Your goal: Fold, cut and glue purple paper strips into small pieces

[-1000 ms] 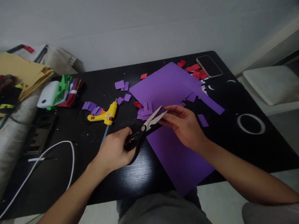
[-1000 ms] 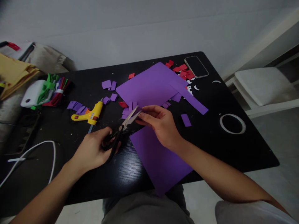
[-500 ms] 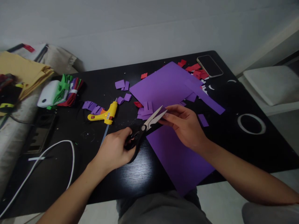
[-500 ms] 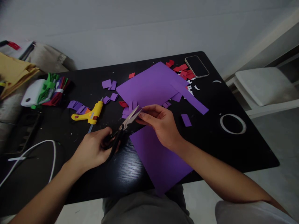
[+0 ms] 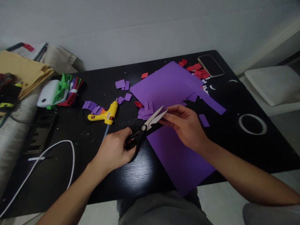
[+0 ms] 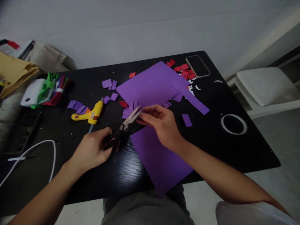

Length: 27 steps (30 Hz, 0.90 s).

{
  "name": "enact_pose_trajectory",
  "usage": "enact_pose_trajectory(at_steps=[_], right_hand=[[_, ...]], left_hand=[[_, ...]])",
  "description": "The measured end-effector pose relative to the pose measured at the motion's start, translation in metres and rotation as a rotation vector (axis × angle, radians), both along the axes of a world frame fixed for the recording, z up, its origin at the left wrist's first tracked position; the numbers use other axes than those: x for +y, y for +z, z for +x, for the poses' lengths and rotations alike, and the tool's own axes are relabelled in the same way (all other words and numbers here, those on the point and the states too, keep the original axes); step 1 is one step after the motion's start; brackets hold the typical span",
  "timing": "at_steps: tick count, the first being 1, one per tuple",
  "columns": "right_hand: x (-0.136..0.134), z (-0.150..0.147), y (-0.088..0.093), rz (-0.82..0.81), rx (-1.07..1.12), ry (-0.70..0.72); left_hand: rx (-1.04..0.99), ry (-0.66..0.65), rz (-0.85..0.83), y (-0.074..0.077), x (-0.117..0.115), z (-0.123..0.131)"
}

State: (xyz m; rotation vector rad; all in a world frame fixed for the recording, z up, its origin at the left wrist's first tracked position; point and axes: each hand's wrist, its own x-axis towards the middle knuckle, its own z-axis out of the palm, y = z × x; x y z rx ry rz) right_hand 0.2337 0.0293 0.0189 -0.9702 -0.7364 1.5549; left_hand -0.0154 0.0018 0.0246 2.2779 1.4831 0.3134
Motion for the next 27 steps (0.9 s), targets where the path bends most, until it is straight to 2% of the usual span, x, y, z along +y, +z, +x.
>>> enact_pose_trajectory(at_steps=[27], right_hand=[[-0.0003,0.0013,0.0005,-0.006,-0.005,0.015]], left_hand=[[-0.001,-0.029,0.009,0.0007,0.0027,-0.0021]])
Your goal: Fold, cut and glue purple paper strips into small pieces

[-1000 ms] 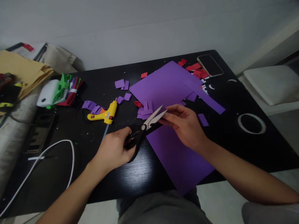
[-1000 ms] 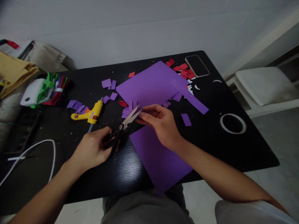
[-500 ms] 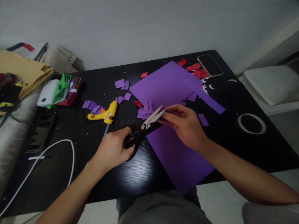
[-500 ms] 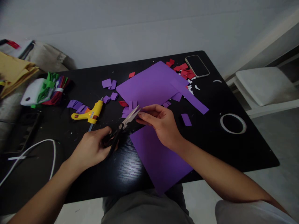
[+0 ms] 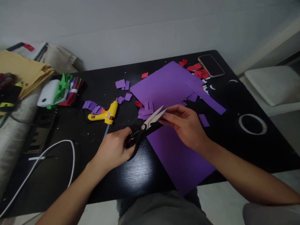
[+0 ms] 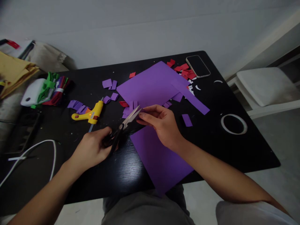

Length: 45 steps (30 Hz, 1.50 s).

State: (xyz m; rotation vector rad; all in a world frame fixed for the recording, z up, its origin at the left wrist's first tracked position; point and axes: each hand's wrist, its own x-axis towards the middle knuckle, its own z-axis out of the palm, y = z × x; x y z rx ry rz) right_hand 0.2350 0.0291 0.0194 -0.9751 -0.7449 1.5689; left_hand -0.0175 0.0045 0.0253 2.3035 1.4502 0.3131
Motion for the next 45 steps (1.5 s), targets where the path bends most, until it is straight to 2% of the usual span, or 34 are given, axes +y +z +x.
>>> enact_pose_trajectory(at_steps=[45], right_hand=[[0.0008,0.001,-0.0027,-0.011,0.017,0.014]], left_hand=[[0.08,0.021,0.03,-0.0023,-0.0003,-0.002]])
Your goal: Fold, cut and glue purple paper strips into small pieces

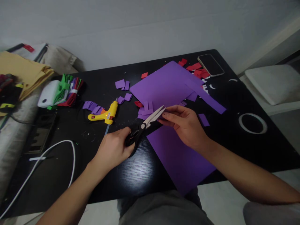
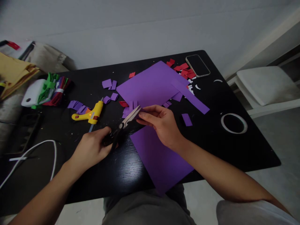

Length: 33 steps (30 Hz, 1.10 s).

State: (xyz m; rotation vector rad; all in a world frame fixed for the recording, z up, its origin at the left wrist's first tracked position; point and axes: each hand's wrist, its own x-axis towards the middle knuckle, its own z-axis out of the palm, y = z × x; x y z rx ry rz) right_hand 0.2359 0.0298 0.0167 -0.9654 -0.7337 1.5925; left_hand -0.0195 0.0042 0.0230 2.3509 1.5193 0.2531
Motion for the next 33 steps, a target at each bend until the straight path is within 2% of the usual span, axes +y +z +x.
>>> enact_pose_trajectory(at_steps=[21,28,33], right_hand=[[0.0009,0.0,-0.0023,-0.006,-0.014,-0.018],[0.0015,0.0003,-0.0032,-0.01,-0.002,-0.011],[0.0012,-0.0003,-0.0006,-0.002,-0.018,-0.011]], left_hand=[[-0.027,-0.04,-0.006,-0.0016,0.0019,-0.0022],[-0.117,-0.024,-0.049,0.0019,0.0024,-0.0014],[-0.25,0.058,-0.076,0.0024,0.0027,-0.0023]])
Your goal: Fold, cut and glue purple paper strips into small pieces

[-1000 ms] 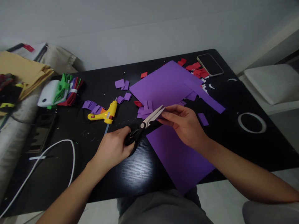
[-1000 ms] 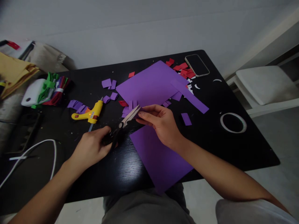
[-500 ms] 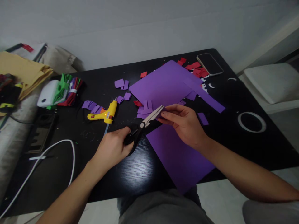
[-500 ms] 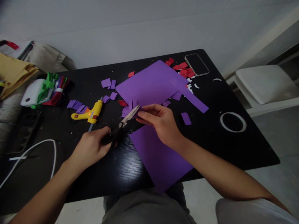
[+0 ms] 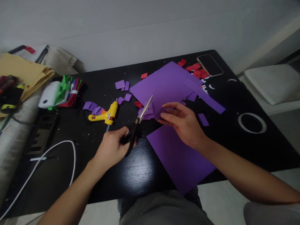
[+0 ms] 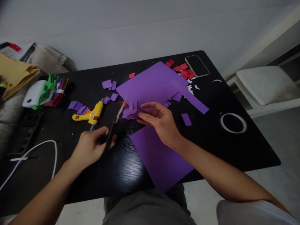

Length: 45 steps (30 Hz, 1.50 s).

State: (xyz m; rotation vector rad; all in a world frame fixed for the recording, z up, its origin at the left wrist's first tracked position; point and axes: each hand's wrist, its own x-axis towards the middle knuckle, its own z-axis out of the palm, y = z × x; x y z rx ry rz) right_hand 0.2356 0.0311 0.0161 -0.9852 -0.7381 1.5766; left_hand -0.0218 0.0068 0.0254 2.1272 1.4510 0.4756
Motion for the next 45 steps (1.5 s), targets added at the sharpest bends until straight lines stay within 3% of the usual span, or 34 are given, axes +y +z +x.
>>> enact_pose_trajectory(at_steps=[6,12,19,22,27,31,37,45], right_hand=[[0.0,0.0,-0.003,0.02,-0.019,0.059],[0.001,0.0,-0.004,0.04,-0.089,0.019],[0.002,-0.001,0.001,-0.01,0.017,0.083],[0.001,0.0,-0.002,-0.015,0.045,0.118],[-0.005,-0.001,-0.005,0.082,-0.121,0.201],[-0.012,-0.008,-0.003,0.13,-0.169,0.322],[-0.018,-0.016,-0.005,0.09,-0.116,0.464],[-0.021,-0.019,-0.007,0.073,-0.102,0.45]], left_hand=[[-0.031,0.061,0.0,-0.001,-0.002,0.002],[-0.008,0.074,-0.042,0.006,-0.002,0.003],[-0.058,0.11,-0.101,0.004,-0.001,0.003],[-0.18,0.158,-0.144,0.001,-0.002,0.006],[-0.637,0.237,-0.404,-0.001,-0.005,0.016],[-0.917,0.267,-0.473,-0.001,-0.007,0.026],[-0.973,0.235,-0.482,0.002,-0.009,0.031],[-0.913,0.295,-0.405,-0.004,-0.013,0.034]])
